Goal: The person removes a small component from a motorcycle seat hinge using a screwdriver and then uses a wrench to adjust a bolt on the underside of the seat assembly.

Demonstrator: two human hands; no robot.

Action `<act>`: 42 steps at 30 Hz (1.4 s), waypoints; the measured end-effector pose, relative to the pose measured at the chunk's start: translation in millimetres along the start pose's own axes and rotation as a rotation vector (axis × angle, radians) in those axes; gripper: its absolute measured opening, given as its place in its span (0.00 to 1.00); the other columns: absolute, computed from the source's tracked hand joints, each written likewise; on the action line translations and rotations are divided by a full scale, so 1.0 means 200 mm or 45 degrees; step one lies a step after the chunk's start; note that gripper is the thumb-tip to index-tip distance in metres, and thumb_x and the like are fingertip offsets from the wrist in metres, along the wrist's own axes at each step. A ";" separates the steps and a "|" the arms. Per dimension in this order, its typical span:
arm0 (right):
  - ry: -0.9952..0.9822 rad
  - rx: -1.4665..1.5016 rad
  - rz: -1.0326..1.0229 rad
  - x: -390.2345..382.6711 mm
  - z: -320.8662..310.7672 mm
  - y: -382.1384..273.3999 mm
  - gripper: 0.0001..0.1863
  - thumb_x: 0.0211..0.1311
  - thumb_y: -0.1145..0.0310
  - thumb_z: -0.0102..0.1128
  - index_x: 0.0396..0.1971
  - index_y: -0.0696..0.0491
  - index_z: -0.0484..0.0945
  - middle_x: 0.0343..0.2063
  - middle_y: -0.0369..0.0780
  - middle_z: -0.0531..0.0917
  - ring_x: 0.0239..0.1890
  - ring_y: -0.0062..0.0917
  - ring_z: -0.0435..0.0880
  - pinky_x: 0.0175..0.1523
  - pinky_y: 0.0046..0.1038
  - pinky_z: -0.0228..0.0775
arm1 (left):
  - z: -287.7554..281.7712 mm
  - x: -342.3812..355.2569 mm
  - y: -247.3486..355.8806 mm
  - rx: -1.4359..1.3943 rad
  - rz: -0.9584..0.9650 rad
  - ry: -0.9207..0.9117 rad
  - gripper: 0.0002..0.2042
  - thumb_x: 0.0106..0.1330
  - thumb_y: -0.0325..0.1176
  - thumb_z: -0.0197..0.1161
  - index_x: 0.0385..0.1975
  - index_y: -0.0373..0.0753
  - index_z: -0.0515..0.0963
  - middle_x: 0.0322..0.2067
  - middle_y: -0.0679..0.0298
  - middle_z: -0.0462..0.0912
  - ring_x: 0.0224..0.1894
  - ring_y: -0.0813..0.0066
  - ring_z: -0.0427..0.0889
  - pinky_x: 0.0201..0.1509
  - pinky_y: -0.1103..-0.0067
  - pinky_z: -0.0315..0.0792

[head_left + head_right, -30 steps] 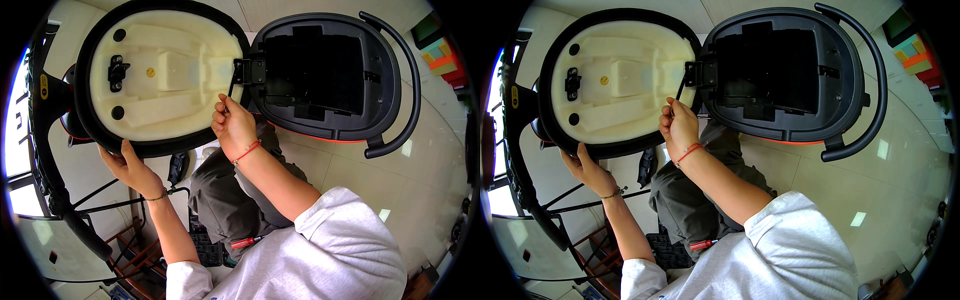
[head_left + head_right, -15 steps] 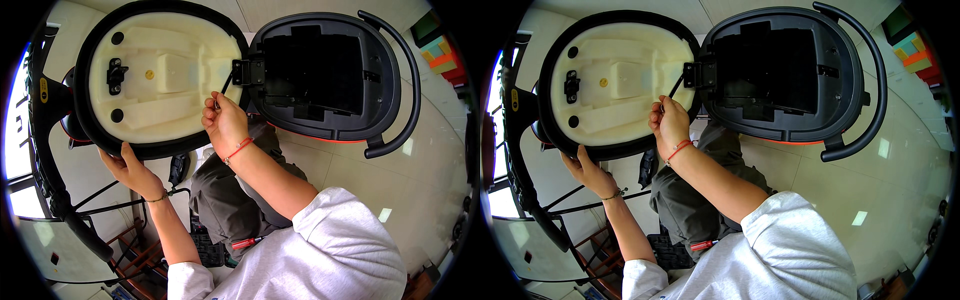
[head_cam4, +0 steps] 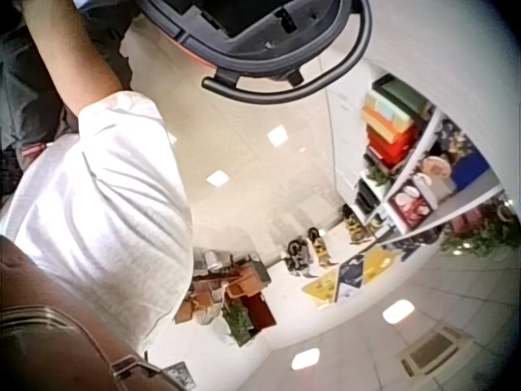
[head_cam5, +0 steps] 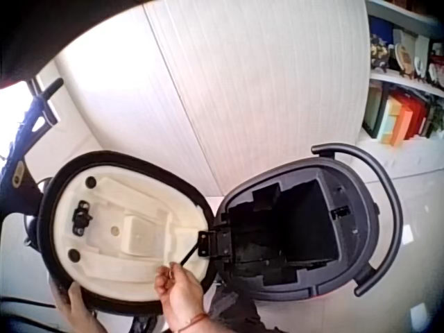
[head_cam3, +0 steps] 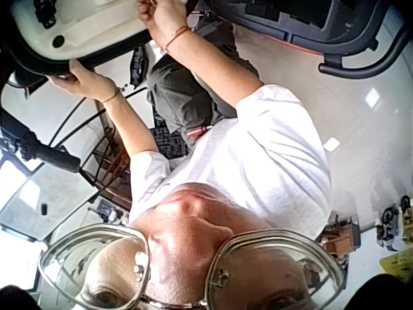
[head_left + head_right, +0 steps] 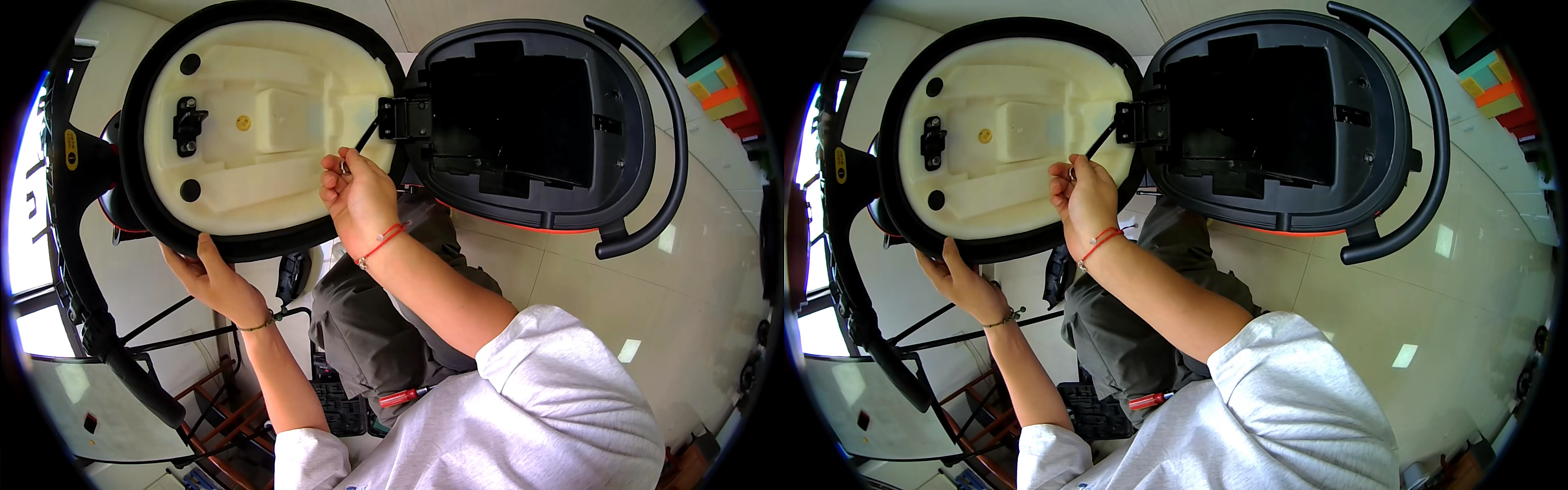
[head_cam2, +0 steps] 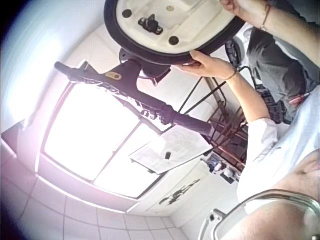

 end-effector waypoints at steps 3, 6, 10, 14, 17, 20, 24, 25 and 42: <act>-0.009 0.003 -0.011 -0.01 0.00 0.00 0.09 0.75 0.67 0.45 0.45 0.57 0.68 0.33 0.41 0.78 0.27 0.19 0.73 0.32 0.22 0.66 | 0.00 0.00 0.00 0.010 0.008 -0.005 0.23 0.70 0.29 0.54 0.65 0.34 0.63 0.48 0.62 0.74 0.46 0.78 0.75 0.50 0.80 0.72; 0.001 0.004 -0.035 0.00 0.01 -0.02 0.08 0.74 0.68 0.46 0.43 0.57 0.68 0.34 0.42 0.78 0.28 0.21 0.73 0.32 0.23 0.66 | 0.00 0.00 0.00 -0.004 0.011 -0.004 0.23 0.71 0.29 0.54 0.65 0.34 0.63 0.48 0.62 0.74 0.46 0.78 0.75 0.49 0.80 0.72; 0.017 0.001 -0.038 0.00 0.03 -0.03 0.08 0.74 0.69 0.46 0.43 0.57 0.68 0.36 0.44 0.79 0.28 0.21 0.73 0.32 0.23 0.66 | 0.00 0.00 0.00 -0.020 -0.006 0.000 0.23 0.71 0.29 0.54 0.65 0.34 0.63 0.47 0.63 0.74 0.45 0.79 0.75 0.48 0.81 0.72; -0.022 -0.078 -0.036 -0.02 0.03 0.00 0.13 0.76 0.65 0.41 0.49 0.58 0.66 0.36 0.42 0.81 0.26 0.16 0.75 0.33 0.20 0.67 | 0.00 0.00 -0.01 -0.004 0.032 -0.003 0.23 0.71 0.29 0.54 0.64 0.35 0.63 0.46 0.64 0.75 0.44 0.80 0.75 0.47 0.82 0.72; -0.028 -0.050 -0.059 -0.01 0.02 -0.02 0.11 0.75 0.66 0.43 0.48 0.58 0.66 0.36 0.43 0.80 0.27 0.17 0.74 0.33 0.20 0.67 | 0.00 0.00 0.00 0.001 0.030 0.000 0.22 0.70 0.29 0.54 0.64 0.35 0.64 0.45 0.64 0.75 0.44 0.80 0.75 0.46 0.82 0.72; -0.018 -0.025 -0.074 -0.01 0.03 -0.03 0.08 0.75 0.68 0.45 0.44 0.58 0.67 0.36 0.45 0.79 0.28 0.20 0.73 0.33 0.22 0.65 | 0.00 0.00 -0.01 -0.004 0.024 0.000 0.22 0.70 0.29 0.54 0.64 0.35 0.64 0.45 0.65 0.75 0.44 0.80 0.75 0.46 0.82 0.72; -0.042 -0.065 -0.081 -0.06 0.05 -0.03 0.12 0.75 0.65 0.42 0.48 0.58 0.66 0.35 0.43 0.80 0.26 0.17 0.73 0.32 0.20 0.66 | 0.00 0.00 0.00 -0.020 0.024 -0.003 0.22 0.70 0.29 0.54 0.63 0.35 0.64 0.46 0.65 0.75 0.44 0.80 0.75 0.47 0.81 0.72; -0.062 -0.071 -0.074 -0.06 0.05 -0.03 0.13 0.76 0.64 0.41 0.49 0.58 0.65 0.34 0.41 0.80 0.25 0.16 0.74 0.31 0.19 0.66 | 0.01 0.00 0.01 -0.034 0.026 -0.006 0.22 0.71 0.29 0.54 0.63 0.35 0.64 0.46 0.64 0.75 0.44 0.80 0.75 0.47 0.81 0.72; -0.091 0.116 -0.015 0.07 0.07 -0.03 0.07 0.75 0.68 0.44 0.41 0.56 0.68 0.32 0.39 0.76 0.26 0.19 0.69 0.30 0.21 0.62 | 0.00 0.00 0.00 -0.007 0.024 0.002 0.23 0.71 0.30 0.55 0.64 0.34 0.64 0.45 0.64 0.75 0.44 0.80 0.75 0.47 0.81 0.72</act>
Point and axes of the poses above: each hand's wrist, its own x-axis towards the middle knuckle, its own z-axis out of the palm, y = z × x, the point moved 6 cm from there along x, towards the middle knuckle
